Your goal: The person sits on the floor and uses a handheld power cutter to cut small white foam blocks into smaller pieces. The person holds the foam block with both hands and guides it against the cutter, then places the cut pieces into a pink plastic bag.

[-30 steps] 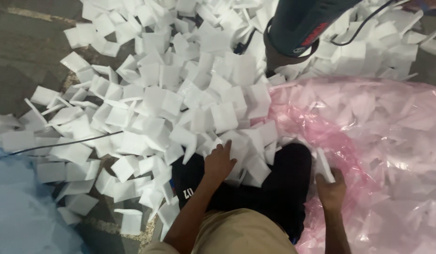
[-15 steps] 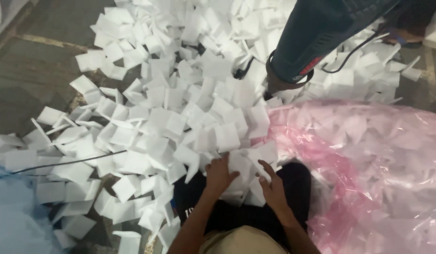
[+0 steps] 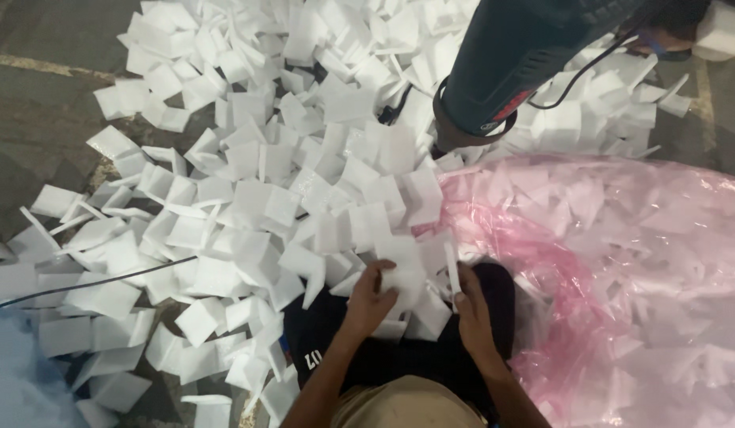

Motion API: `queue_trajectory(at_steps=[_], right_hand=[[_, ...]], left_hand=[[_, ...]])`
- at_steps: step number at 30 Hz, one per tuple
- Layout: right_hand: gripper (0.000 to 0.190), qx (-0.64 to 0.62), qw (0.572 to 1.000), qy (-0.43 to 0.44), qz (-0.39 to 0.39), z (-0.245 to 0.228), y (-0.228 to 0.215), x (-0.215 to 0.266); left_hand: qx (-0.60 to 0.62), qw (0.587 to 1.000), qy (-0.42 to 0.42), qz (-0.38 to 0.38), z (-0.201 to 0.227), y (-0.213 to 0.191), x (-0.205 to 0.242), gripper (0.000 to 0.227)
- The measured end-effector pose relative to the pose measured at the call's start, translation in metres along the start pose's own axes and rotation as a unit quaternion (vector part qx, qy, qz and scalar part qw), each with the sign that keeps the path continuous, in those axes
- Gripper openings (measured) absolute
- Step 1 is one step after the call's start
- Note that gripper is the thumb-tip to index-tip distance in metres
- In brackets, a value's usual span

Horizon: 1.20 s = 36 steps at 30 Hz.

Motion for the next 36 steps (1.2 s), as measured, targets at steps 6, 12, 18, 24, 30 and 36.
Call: queue_trajectory(at_steps=[6, 12, 18, 24, 30, 36], right_hand=[[0.083, -0.047, 0.998, -0.027, -0.039, -0.045, 0.036, -0.026], [0.094, -0.089, 0.994, 0.0, -0.068, -0.063, 0.066, -0.04], [0.092, -0.154, 0.98, 0.069, -0.102, -0.058, 0.076, -0.043], [0.073, -0.275, 0.939, 0.201, -0.045, -0.029, 0.067, -0.053], [0.06, -0.373, 0.877, 0.298, 0.055, -0.003, 0.054, -0.087], [0.054, -0.434, 0.875, 0.21, 0.026, -0.006, 0.052, -0.157]], left_hand=[[0.174, 0.975, 0.13, 0.043, 0.048, -0.007, -0.008, 0.022], [0.218, 0.969, 0.111, 0.045, 0.075, -0.004, -0.008, 0.049], [0.152, 0.983, 0.086, 0.058, 0.106, -0.014, -0.012, 0.064], [0.131, 0.989, 0.043, 0.055, 0.117, -0.015, -0.025, 0.058], [0.28, 0.955, -0.089, 0.029, 0.113, -0.005, -0.063, 0.052], [0.255, 0.962, -0.09, 0.029, 0.128, -0.011, -0.119, 0.053]])
Point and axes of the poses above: each hand's wrist, its own x-axis away from the middle knuckle, its own y-axis out of the palm, z = x × y, the point moved 6 cm from there along -x, towards the middle knuckle, and after that the axes turned 9 degrees about -x, right-handed, at the moved point
